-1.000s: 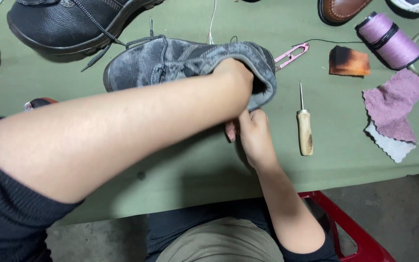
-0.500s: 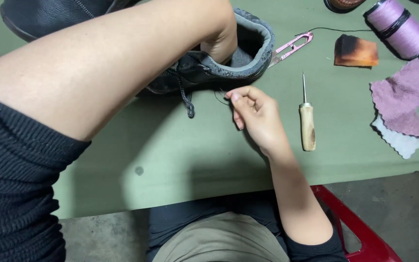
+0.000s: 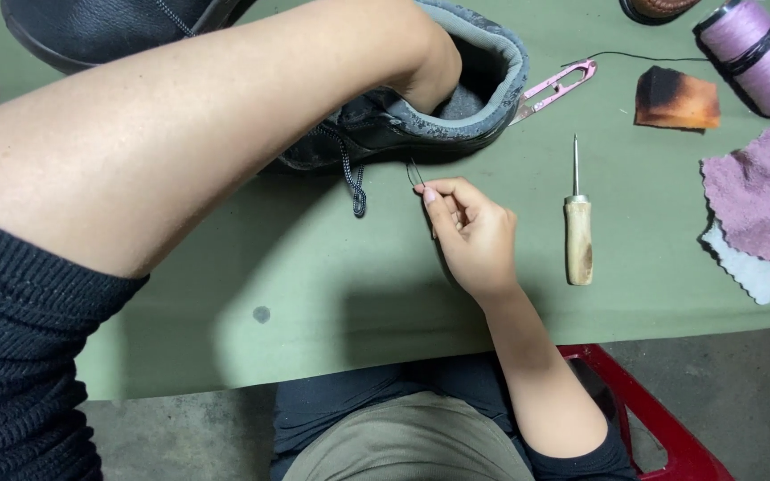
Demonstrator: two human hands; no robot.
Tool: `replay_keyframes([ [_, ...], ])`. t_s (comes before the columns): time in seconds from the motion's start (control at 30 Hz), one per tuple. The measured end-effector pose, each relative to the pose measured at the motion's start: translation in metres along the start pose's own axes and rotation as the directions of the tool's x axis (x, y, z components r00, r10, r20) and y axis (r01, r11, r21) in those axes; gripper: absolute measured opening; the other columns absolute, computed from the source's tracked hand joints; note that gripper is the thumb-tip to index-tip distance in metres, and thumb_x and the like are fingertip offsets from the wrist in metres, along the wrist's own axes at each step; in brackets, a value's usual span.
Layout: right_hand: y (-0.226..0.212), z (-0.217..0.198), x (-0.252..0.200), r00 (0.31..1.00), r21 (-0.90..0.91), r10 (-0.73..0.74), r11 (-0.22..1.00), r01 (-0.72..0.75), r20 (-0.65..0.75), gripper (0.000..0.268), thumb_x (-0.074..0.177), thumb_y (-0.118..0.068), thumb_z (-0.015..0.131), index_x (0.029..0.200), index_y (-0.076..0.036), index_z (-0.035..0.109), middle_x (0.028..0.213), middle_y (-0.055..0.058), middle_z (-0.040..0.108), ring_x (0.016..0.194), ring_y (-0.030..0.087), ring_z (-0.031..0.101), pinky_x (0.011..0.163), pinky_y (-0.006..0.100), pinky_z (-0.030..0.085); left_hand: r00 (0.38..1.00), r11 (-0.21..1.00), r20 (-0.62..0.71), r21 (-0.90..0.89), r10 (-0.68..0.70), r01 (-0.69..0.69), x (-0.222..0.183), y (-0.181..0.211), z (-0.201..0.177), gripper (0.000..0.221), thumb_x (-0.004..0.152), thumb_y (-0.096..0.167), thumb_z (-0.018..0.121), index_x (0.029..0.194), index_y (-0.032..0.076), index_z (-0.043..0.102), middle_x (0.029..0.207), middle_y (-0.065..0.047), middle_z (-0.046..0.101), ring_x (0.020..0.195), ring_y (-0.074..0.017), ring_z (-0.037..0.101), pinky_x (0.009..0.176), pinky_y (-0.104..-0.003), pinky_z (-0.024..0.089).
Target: Hand-stitching a black boot using an awl and thread on a repair bench to finish a repair.
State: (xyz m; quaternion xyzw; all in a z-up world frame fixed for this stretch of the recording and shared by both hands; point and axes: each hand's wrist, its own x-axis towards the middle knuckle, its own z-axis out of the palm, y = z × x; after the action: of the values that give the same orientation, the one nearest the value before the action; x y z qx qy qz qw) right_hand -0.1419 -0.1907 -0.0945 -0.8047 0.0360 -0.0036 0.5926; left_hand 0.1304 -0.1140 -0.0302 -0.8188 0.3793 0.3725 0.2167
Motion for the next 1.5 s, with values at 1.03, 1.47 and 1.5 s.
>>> replay_keyframes([
  [1.03,-0.012,0.001,-0.003,0.998,-0.021,-0.019,1.0,0.018,-0.065,0.013,0.104,-0.016,0.066,0.099,-0.007,0.074,0.065,-0.008,0.054,0.058,0.0,0.042,0.057,0.017,0.036,0.986,0.974,-0.062,0.179,0.153,-0.14,0.012,0.04,0.059,0.049,0.092,0.017,0.047,0.139,0.016,0.06,0.122,-0.008,0.073,0.105,-0.039,0.069,0.092,-0.05,0.055],
  [1.47,-0.012,0.002,-0.002,0.962,-0.02,-0.141,0.99,0.14,-0.234,0.016,0.107,-0.013,0.061,0.097,-0.004,0.07,0.063,-0.008,0.039,0.058,0.002,0.033,0.056,0.02,0.029,0.992,0.987,-0.045,0.113,0.116,-0.11,-0.01,0.042,0.052,0.046,0.093,0.017,0.048,0.137,0.017,0.061,0.122,-0.007,0.072,0.109,-0.0381,0.068,0.092,-0.052,0.055],
  [1.5,-0.011,0.003,-0.002,0.964,0.004,-0.095,0.995,0.099,-0.249,0.016,0.107,-0.014,0.062,0.097,-0.004,0.071,0.063,-0.008,0.041,0.058,0.002,0.032,0.055,0.02,0.028,0.991,0.988,-0.058,0.109,0.118,-0.111,-0.01,0.042,0.052,0.045,0.093,0.017,0.048,0.136,0.017,0.062,0.121,-0.007,0.072,0.108,-0.0385,0.068,0.092,-0.052,0.055],
])
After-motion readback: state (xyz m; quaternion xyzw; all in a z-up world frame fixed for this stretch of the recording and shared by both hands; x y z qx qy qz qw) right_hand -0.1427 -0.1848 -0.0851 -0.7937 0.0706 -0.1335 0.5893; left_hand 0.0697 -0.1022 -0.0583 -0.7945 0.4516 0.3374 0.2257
